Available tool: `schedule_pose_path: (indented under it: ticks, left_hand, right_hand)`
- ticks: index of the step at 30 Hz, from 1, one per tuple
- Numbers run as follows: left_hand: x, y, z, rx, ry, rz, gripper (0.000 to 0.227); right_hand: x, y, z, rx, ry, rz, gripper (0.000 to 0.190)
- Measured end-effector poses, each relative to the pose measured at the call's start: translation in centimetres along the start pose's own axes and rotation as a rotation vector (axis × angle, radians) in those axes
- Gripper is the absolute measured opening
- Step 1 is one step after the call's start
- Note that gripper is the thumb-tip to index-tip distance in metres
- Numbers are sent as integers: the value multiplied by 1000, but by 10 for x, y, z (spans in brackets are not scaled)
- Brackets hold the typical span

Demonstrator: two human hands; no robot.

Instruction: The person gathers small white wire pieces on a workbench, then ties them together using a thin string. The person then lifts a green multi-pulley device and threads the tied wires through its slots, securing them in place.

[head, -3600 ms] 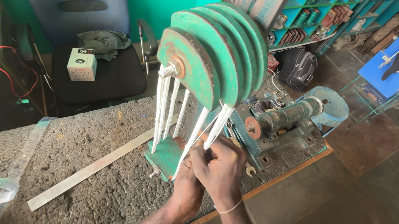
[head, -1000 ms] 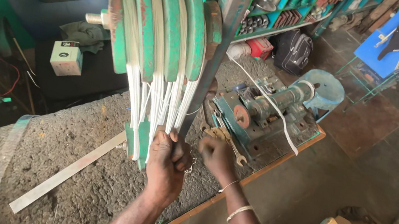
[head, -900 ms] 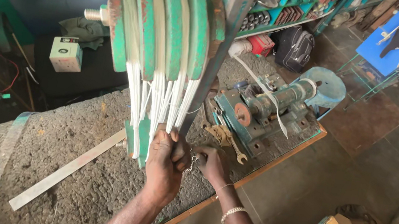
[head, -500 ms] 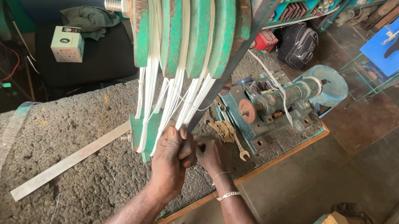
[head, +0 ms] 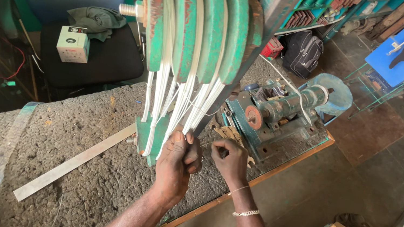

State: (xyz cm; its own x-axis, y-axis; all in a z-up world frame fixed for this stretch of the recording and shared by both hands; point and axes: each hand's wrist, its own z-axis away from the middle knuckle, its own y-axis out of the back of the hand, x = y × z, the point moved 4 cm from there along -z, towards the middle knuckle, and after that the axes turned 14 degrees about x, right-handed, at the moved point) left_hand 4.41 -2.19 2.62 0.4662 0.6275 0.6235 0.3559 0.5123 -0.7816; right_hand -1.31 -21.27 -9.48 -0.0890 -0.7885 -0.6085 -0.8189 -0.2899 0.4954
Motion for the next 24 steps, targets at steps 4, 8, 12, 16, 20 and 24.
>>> schedule_pose_path:
  ticks: [4, 8, 12, 16, 20, 24]
  left_hand:
    - [-3, 1, 0, 1, -13, -1, 31]
    - [-6, 3, -1, -18, -20, -15, 33]
    - [-11, 8, -3, 10, 0, -75, 35]
    - [-18, 9, -3, 34, 2, -44, 34]
    - [-20, 12, -1, 150, 149, -79, 37]
    - [-15, 13, 0, 316, 246, -41, 34]
  right_hand:
    - [-30, 12, -4, 46, 176, 104, 12]
    - [-83, 41, -10, 252, 268, -44, 14]
    - [-139, 82, -14, 530, 216, -152, 17]
    - [-185, 89, -28, 587, 224, -203, 21]
    - [-217, 75, -37, 512, 427, -194, 17]
    - [-207, 67, -43, 377, 240, -368, 15]
